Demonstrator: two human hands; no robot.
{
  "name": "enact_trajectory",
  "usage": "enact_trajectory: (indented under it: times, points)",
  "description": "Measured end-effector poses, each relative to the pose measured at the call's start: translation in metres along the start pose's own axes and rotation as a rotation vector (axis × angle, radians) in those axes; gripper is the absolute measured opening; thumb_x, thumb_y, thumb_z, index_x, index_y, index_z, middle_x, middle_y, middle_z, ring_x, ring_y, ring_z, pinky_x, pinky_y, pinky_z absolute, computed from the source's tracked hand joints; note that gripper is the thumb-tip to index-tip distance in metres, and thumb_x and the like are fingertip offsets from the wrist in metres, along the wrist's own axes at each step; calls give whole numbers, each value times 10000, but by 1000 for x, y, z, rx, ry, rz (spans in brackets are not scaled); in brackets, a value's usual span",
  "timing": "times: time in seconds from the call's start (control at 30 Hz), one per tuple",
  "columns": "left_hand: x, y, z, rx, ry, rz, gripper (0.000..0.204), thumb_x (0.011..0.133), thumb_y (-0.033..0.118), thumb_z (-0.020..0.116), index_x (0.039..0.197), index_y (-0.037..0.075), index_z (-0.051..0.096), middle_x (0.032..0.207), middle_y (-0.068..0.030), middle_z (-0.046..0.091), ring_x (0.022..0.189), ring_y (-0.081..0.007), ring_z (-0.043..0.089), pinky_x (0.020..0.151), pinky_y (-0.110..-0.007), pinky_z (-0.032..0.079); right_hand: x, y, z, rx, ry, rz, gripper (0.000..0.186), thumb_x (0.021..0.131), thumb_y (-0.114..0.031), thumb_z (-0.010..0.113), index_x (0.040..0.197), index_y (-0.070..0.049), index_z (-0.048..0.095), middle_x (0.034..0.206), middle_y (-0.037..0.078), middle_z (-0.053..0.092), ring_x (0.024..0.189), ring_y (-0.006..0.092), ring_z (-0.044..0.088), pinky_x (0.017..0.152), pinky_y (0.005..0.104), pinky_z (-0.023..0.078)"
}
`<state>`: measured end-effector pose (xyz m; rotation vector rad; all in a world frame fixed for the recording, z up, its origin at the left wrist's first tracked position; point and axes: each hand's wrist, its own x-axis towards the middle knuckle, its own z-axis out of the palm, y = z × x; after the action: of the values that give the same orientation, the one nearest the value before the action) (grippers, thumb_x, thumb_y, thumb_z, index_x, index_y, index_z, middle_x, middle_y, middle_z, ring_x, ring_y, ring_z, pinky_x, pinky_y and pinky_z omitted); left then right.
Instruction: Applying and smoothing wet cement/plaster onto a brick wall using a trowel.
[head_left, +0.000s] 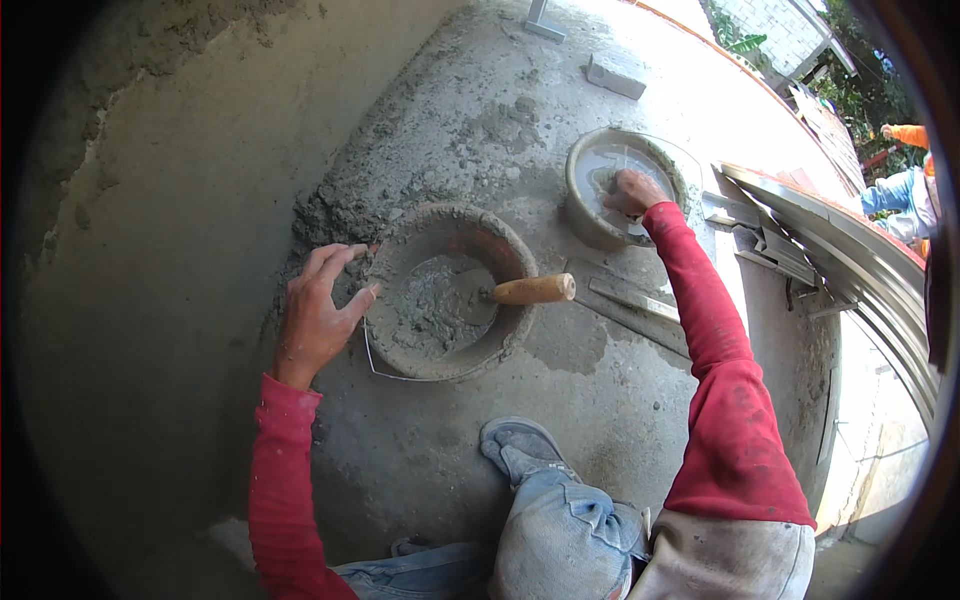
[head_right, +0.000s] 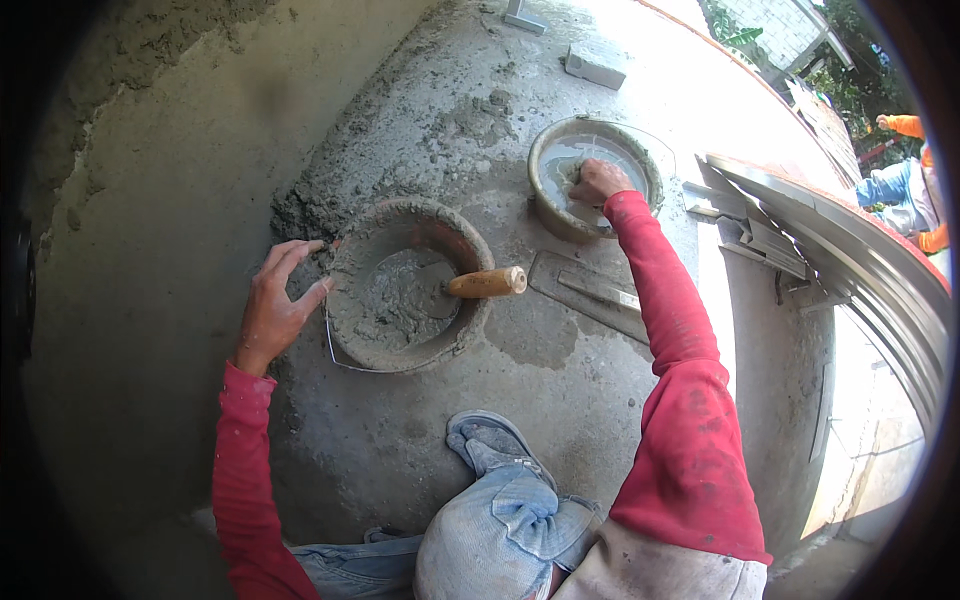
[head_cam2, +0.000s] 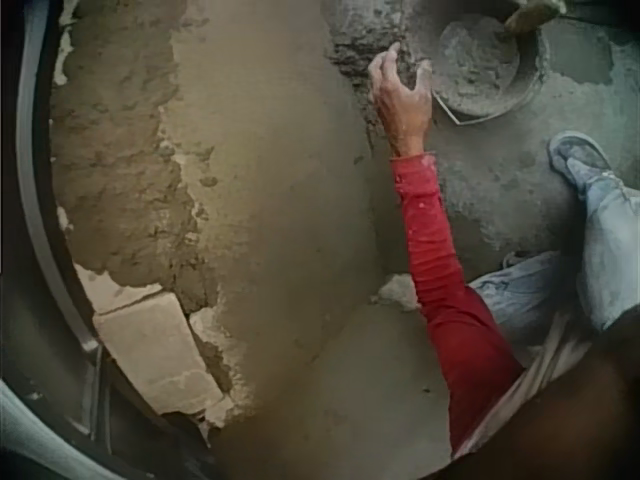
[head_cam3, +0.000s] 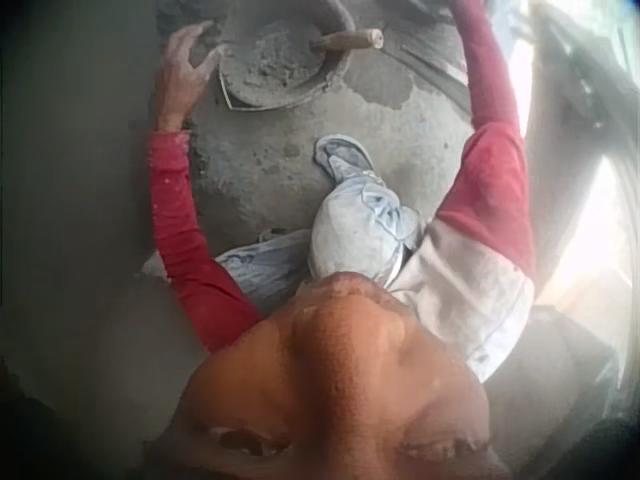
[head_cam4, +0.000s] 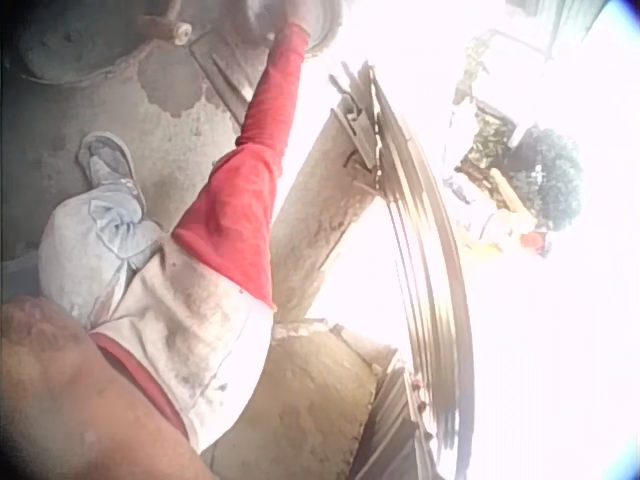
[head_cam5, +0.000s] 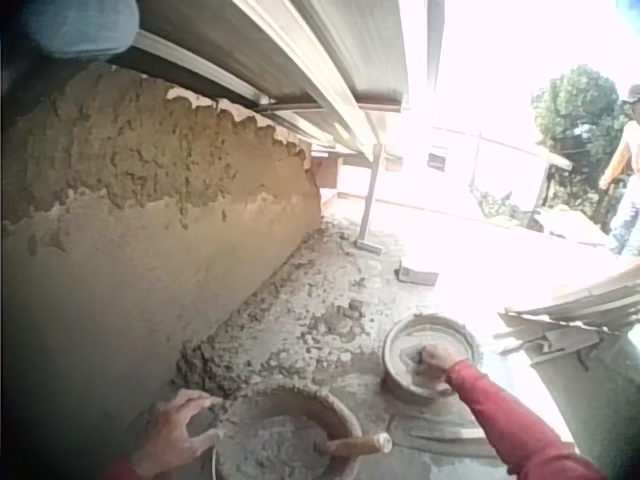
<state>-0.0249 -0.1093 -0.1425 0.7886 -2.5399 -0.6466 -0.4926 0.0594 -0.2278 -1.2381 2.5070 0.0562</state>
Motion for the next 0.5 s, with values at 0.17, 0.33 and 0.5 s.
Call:
enact_trajectory:
  times: [0.17, 0.33, 0.5]
  points:
    - [7, 6, 8, -76, -150, -15, 481, 813, 118, 748, 1270, 54, 608, 1226, -130, 605, 1040, -284, 623, 917, -382, 492, 42, 52, 66, -35, -114, 14, 369, 820, -235, 556, 1073, -19, 715, 1136, 235, 682, 1067, 358, 668, 887, 441, 535]
    - [5, 1, 3, -109, -165, -77, 504, 816, 89, 741, 1296, 59, 590, 1214, -112, 615, 999, -240, 634, 887, -364, 504, 29, 67, 45, 65, -13, -52, 536, 820, -327, 707, 1198, 43, 623, 1106, 216, 685, 1022, 343, 674, 867, 412, 536]
    - [1, -2, 1, -151, -199, -123, 489, 830, 78, 734, 1296, 55, 588, 1204, -104, 619, 959, -220, 641, 855, -351, 513, -16, 65, -7, 1098, -72, -13, 454, 927, -141, 691, 1298, 63, 529, 1178, 136, 629, 1033, 198, 638, 869, 329, 568]
